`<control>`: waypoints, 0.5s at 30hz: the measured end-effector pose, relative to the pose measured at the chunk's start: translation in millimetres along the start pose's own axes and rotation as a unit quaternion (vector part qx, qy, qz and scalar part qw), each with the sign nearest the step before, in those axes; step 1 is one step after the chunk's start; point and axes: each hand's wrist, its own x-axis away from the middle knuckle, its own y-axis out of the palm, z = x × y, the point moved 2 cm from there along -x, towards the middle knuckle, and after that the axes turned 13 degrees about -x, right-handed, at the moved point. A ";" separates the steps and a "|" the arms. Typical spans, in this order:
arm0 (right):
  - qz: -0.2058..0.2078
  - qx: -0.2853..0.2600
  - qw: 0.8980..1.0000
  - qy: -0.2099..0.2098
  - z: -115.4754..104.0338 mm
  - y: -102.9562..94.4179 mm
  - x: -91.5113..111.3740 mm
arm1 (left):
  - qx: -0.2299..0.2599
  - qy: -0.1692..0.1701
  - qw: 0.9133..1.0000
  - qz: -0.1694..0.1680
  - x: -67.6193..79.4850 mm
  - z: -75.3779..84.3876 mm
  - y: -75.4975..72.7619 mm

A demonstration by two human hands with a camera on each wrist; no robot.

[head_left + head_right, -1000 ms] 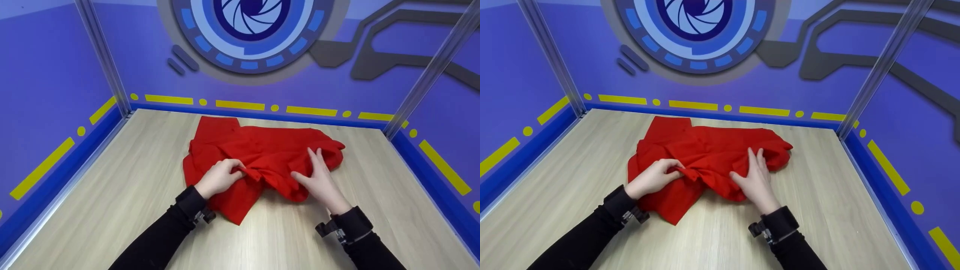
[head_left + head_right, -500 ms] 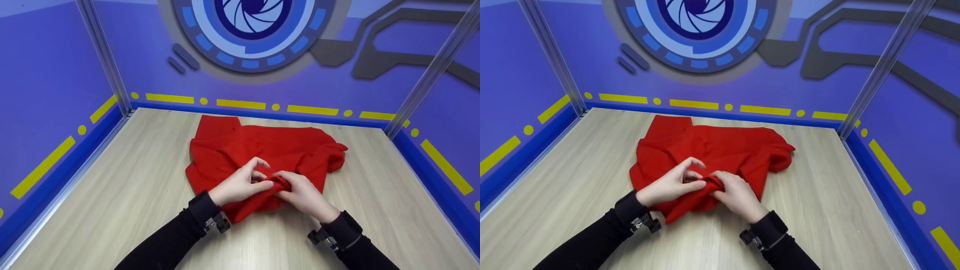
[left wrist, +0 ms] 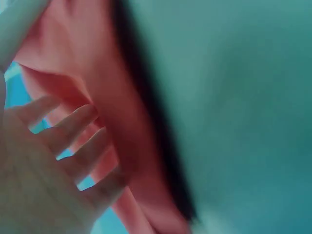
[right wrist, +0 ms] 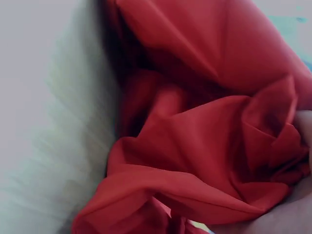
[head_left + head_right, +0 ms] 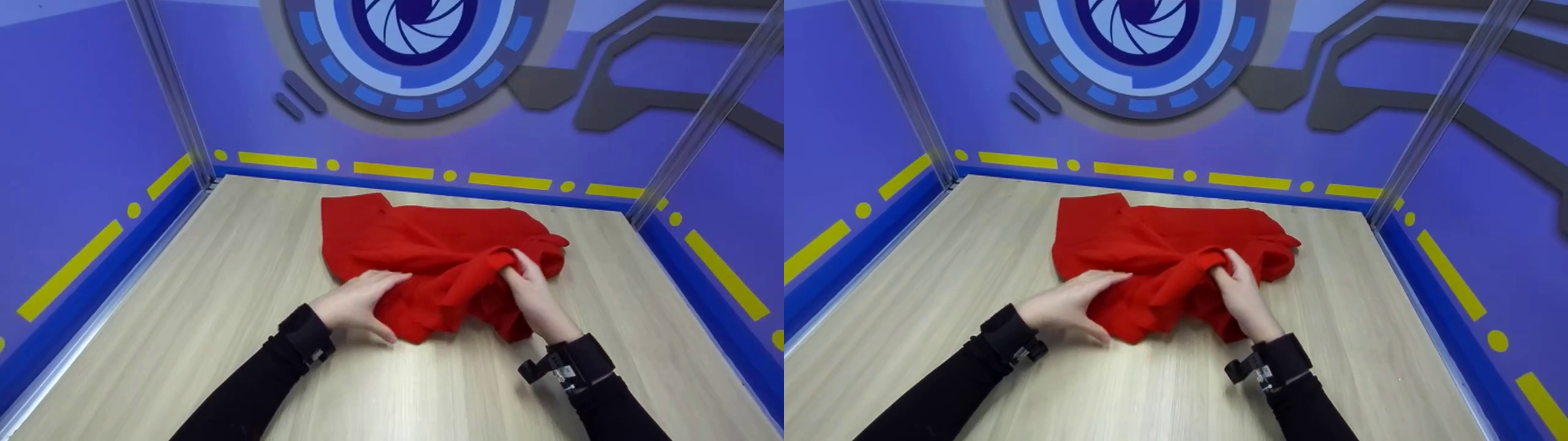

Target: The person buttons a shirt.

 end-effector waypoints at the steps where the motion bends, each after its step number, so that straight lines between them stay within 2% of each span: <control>1: 0.009 -0.014 1.000 0.000 -0.6 -3.4 -0.8 | -0.010 -0.006 1.000 -0.005 1.8 -6.1 1.0; 5: 0.044 -0.055 0.997 0.012 0.3 -15.9 -4.7 | -0.020 -0.039 0.999 -0.024 8.1 -29.1 1.3; 8: 0.070 -0.081 0.994 0.032 4.7 -24.3 -7.1 | -0.019 -0.048 0.998 -0.033 11.1 -39.9 0.3; 11: 0.087 -0.100 0.990 0.056 9.6 -30.1 -7.5 | -0.034 -0.043 0.998 -0.023 10.3 -42.0 -2.1; 15: 0.090 -0.085 0.988 0.087 13.9 -31.9 -7.0 | -0.053 -0.037 0.998 -0.002 8.2 -39.3 -6.3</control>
